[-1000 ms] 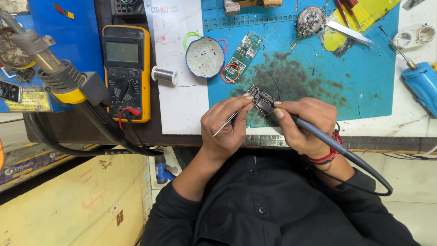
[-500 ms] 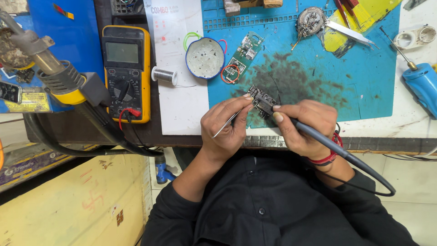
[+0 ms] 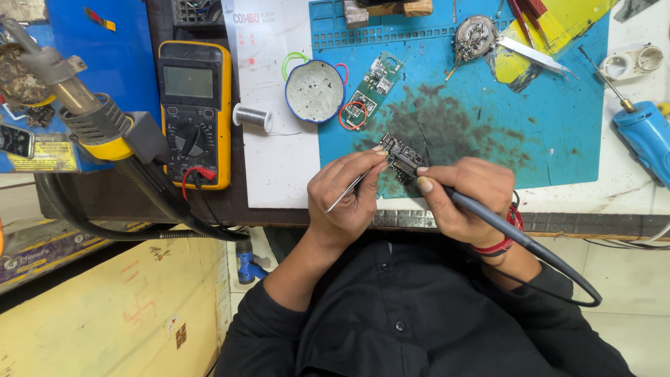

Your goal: The person uses a soldering iron and tweezers to apply solder to multiple points on a small circuit board. The person holds the board steady with one hand while applying heat and solder with the other, working methodically across different components.

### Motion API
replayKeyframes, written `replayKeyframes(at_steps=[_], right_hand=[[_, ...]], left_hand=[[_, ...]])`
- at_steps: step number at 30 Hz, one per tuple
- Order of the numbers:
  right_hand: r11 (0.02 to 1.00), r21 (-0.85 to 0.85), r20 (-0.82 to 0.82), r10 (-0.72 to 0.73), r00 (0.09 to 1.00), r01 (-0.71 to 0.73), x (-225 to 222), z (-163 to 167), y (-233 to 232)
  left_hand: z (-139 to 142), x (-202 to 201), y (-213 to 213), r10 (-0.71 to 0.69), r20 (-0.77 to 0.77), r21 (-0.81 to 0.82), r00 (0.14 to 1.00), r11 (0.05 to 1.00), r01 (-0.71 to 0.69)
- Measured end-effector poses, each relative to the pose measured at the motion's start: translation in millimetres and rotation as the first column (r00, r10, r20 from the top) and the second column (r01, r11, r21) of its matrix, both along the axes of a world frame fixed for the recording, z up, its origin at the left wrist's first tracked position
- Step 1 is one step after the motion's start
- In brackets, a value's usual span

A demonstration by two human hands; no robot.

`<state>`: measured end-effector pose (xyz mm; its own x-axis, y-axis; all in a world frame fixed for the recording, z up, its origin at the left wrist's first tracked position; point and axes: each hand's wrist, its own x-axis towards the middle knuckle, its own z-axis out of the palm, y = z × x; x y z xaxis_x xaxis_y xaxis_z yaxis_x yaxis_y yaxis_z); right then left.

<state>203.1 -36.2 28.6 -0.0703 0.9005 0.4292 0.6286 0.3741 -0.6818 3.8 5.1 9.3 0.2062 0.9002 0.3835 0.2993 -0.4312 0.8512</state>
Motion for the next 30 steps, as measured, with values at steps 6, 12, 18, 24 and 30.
replayKeyframes(at_steps=[6,12,18,24,30], right_hand=[[0.999,-0.008,-0.014,-0.040,0.999,0.040,-0.3,0.8,-0.4],[0.999,0.007,-0.034,-0.049,0.998,0.049,-0.3,-0.9,-0.1],[0.998,-0.014,-0.019,-0.069,0.997,0.068,0.5,0.7,-1.2],[0.998,-0.010,-0.009,-0.063,0.998,0.063,-0.4,2.1,-1.3],[1.000,0.016,-0.005,-0.012,1.000,0.012,-0.3,1.2,-0.7]], left_hand=[[0.2,-0.1,0.0,0.006,-0.003,0.004,1.000,1.000,-0.006],[0.1,0.0,-0.2,0.002,-0.003,0.005,1.000,1.000,-0.002],[-0.2,0.0,0.4,-0.005,0.005,0.010,1.000,1.000,0.004],[0.0,-0.3,0.1,-0.002,0.004,0.004,1.000,1.000,0.002],[0.5,0.3,0.5,-0.002,0.002,0.015,1.000,1.000,0.002]])
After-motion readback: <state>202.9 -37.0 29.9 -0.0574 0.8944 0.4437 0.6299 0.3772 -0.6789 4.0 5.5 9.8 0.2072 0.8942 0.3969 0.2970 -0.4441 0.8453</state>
